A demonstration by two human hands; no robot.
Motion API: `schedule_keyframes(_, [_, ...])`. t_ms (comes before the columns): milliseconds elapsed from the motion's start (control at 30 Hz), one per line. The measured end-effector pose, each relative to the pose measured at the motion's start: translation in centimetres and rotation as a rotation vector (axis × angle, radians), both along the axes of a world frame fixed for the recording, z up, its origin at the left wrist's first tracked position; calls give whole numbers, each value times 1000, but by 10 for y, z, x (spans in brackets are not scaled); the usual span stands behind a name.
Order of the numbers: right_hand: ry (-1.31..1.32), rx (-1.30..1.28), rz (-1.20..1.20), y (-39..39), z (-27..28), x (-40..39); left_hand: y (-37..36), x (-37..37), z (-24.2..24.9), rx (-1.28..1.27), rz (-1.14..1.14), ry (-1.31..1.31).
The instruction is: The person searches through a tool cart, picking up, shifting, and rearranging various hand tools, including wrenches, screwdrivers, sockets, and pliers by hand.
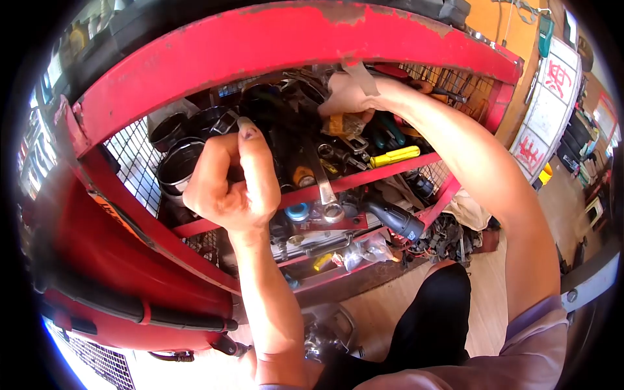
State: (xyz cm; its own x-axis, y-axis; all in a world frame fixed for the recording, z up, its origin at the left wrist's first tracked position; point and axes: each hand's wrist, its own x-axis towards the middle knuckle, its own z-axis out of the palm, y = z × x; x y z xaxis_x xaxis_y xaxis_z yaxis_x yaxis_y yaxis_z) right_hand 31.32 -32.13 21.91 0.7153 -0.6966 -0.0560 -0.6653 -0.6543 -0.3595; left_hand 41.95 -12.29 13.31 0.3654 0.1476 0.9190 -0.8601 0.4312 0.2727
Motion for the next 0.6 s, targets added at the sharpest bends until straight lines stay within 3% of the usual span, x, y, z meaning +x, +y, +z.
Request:
schedule_keyframes(100, [-109, 178, 28, 0, -2, 0, -3, -1, 2, -14, -2, 15])
schedule_keyframes(233, [-149, 237, -5, -10, 0, -16, -1, -1, 3, -7, 19, 21])
schedule_keyframes(333, [-382, 191, -50, -34, -4, -35, -1, -2, 3, -13, 16, 26])
schedule_keyframes(367, [-317, 255, -64, -48, 3, -45, -1, -3, 4, -12, 21, 27])
schedule_keyframes(500, [-396, -270, -100, -117, 4, -84, -1, -1, 4, -19, 37, 6])
schedule_keyframes(600, [-352, -387, -138, -116, 19, -113, 1, -4, 5, 26, 32, 45])
